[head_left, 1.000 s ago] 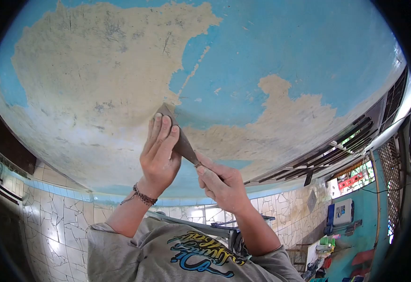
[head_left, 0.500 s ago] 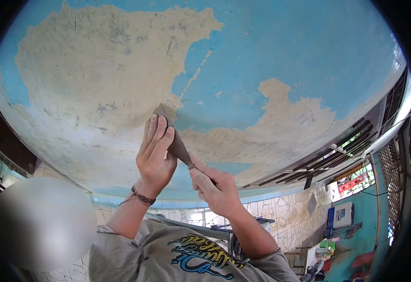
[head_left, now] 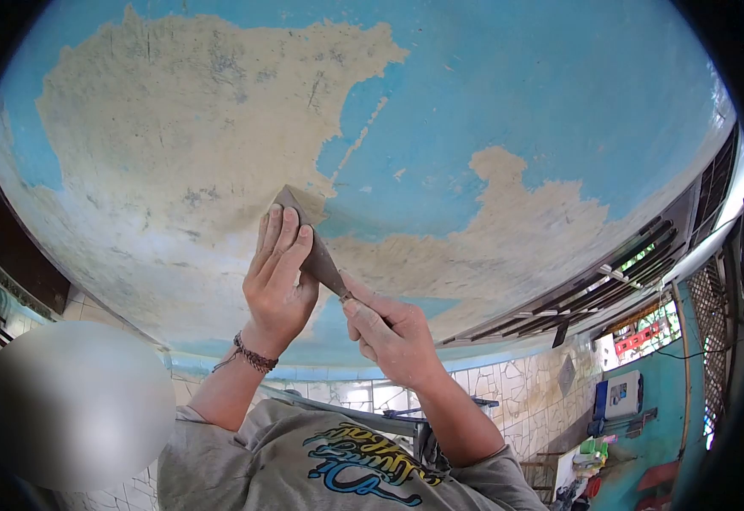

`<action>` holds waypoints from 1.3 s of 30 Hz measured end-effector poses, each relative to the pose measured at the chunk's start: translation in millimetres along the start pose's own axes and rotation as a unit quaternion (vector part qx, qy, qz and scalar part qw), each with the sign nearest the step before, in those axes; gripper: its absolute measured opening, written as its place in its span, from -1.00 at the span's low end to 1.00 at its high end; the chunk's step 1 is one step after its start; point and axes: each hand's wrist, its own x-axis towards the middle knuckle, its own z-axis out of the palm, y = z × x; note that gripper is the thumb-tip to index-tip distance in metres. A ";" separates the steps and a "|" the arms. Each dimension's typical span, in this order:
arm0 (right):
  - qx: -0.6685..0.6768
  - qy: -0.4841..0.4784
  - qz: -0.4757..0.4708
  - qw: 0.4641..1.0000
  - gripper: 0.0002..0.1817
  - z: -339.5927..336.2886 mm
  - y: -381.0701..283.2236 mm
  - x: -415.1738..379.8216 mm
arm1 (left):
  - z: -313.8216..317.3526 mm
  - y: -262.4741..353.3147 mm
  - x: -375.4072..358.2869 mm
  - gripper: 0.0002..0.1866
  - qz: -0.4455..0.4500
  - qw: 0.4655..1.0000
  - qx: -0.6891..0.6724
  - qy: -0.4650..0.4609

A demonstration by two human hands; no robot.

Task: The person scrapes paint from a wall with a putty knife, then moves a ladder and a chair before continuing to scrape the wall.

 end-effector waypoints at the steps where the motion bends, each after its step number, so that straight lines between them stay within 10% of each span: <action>1: 0.000 0.009 0.005 1.000 -0.57 -1.7 1.8 -2.9 | -0.4 1.1 -0.9 -0.52 -0.002 1.000 -0.002 -0.002; 39: 0.030 -0.063 0.004 0.998 -0.59 10.0 63.5 4.9 | -24.2 -0.2 0.4 -0.57 0.022 0.990 -0.014 -0.136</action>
